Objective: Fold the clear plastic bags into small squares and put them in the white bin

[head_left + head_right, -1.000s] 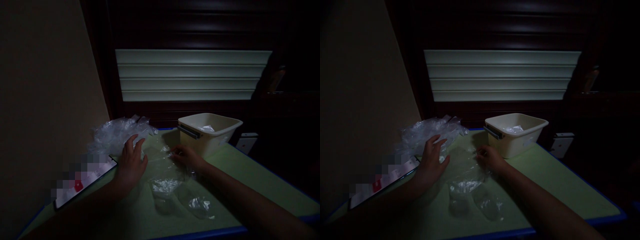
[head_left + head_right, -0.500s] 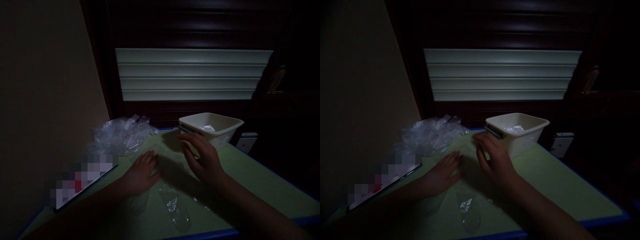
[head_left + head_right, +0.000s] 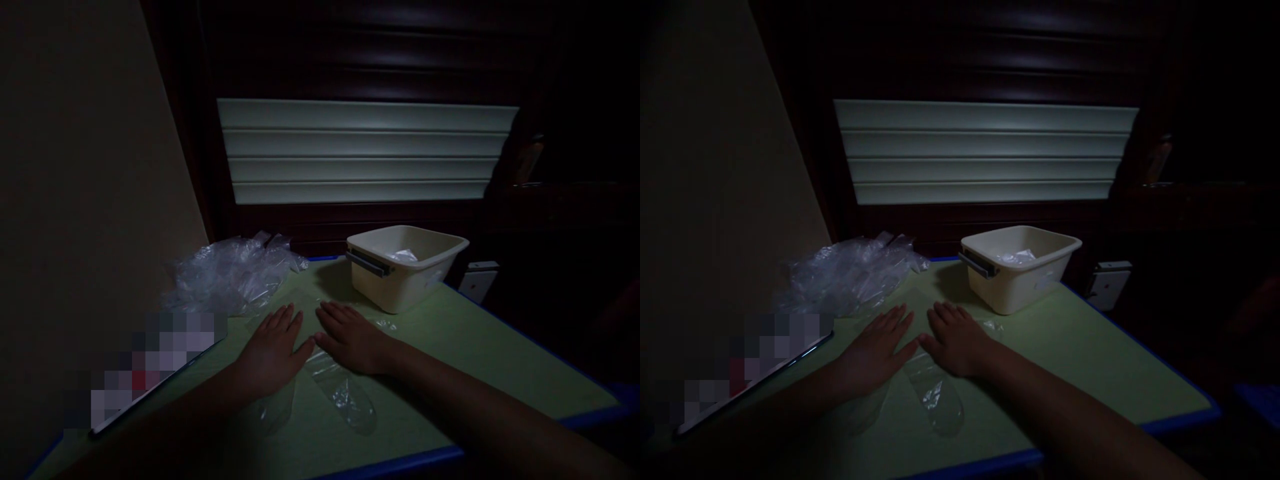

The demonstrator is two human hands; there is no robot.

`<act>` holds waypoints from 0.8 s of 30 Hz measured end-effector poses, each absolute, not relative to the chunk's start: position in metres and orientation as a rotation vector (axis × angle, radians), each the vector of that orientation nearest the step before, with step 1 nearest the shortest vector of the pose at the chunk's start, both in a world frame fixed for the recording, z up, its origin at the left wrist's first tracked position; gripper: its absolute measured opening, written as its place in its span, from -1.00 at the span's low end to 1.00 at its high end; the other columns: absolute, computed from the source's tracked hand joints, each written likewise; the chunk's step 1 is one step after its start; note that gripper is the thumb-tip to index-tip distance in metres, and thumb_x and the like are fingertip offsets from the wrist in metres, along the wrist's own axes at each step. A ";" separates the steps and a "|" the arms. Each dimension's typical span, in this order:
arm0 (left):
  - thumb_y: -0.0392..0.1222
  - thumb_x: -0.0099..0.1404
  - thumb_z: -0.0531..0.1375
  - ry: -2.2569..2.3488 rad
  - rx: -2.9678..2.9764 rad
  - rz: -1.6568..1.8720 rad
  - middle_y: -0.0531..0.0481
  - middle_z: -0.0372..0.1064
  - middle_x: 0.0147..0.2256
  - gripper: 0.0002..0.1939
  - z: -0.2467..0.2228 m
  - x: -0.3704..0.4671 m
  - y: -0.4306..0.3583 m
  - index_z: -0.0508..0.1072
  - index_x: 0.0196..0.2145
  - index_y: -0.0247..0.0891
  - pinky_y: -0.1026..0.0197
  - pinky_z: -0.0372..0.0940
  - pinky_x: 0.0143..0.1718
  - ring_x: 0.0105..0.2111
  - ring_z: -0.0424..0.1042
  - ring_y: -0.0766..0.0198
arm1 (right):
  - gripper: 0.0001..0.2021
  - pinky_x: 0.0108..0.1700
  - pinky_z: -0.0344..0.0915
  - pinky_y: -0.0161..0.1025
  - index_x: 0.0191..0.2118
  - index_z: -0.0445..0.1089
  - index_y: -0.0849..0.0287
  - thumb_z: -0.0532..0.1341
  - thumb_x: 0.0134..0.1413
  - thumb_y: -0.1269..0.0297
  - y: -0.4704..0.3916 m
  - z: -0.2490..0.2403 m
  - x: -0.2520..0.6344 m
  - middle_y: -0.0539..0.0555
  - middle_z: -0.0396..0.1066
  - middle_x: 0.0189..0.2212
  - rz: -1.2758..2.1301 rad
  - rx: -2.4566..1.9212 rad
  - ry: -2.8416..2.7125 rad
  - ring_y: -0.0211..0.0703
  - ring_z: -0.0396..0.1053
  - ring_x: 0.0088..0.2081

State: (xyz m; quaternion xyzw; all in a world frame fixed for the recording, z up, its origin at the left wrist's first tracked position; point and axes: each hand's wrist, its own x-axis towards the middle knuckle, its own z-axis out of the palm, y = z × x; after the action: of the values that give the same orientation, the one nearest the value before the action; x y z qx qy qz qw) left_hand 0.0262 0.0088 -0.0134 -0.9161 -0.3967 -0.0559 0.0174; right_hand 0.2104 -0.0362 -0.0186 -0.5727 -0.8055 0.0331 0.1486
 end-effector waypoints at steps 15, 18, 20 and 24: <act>0.05 0.38 -0.07 -1.285 -2.806 -0.177 -0.38 -0.08 0.24 -0.39 -0.014 0.027 0.007 0.14 0.21 -0.46 -0.10 -0.08 0.20 0.25 -0.10 -0.09 | -0.49 0.14 0.13 0.05 0.24 0.02 0.49 -0.14 0.29 0.26 -0.040 0.001 0.222 0.46 0.01 0.23 -0.094 -1.793 -2.125 0.17 0.08 0.21; 0.06 0.37 -0.04 -1.289 -2.789 -0.212 -0.39 -0.07 0.23 -0.39 -0.017 0.027 0.008 0.15 0.20 -0.46 -0.12 -0.07 0.19 0.25 -0.09 -0.12 | -0.48 0.20 0.06 -0.07 0.24 0.07 0.41 -0.12 0.30 0.16 -0.041 -0.006 0.213 0.34 0.03 0.25 -0.043 -1.635 -2.257 0.02 0.01 0.25; 0.08 0.37 -0.04 -1.281 -2.779 -0.233 -0.39 -0.07 0.23 -0.38 -0.019 0.026 0.009 0.15 0.20 -0.46 -0.12 -0.07 0.19 0.25 -0.10 -0.12 | -0.47 0.21 0.03 -0.03 0.21 0.14 0.44 -0.07 0.28 0.13 -0.041 -0.014 0.210 0.39 0.10 0.21 -0.016 -1.590 -2.318 0.07 0.03 0.24; 0.11 0.37 -0.05 -1.262 -2.773 -0.252 -0.41 -0.07 0.23 -0.35 -0.022 0.026 0.010 0.16 0.20 -0.49 -0.10 -0.08 0.20 0.25 -0.09 -0.13 | -0.43 0.21 -0.01 0.06 0.22 0.13 0.46 -0.07 0.28 0.09 -0.040 -0.024 0.211 0.44 0.06 0.21 -0.006 -1.605 -2.338 0.16 0.00 0.25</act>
State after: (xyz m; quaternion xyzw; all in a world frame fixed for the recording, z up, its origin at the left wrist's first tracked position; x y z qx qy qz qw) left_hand 0.0257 0.0104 -0.0220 -0.9062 -0.4125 -0.0824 0.0420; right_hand 0.2114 -0.0399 -0.0236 -0.5593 -0.8148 -0.0022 0.1525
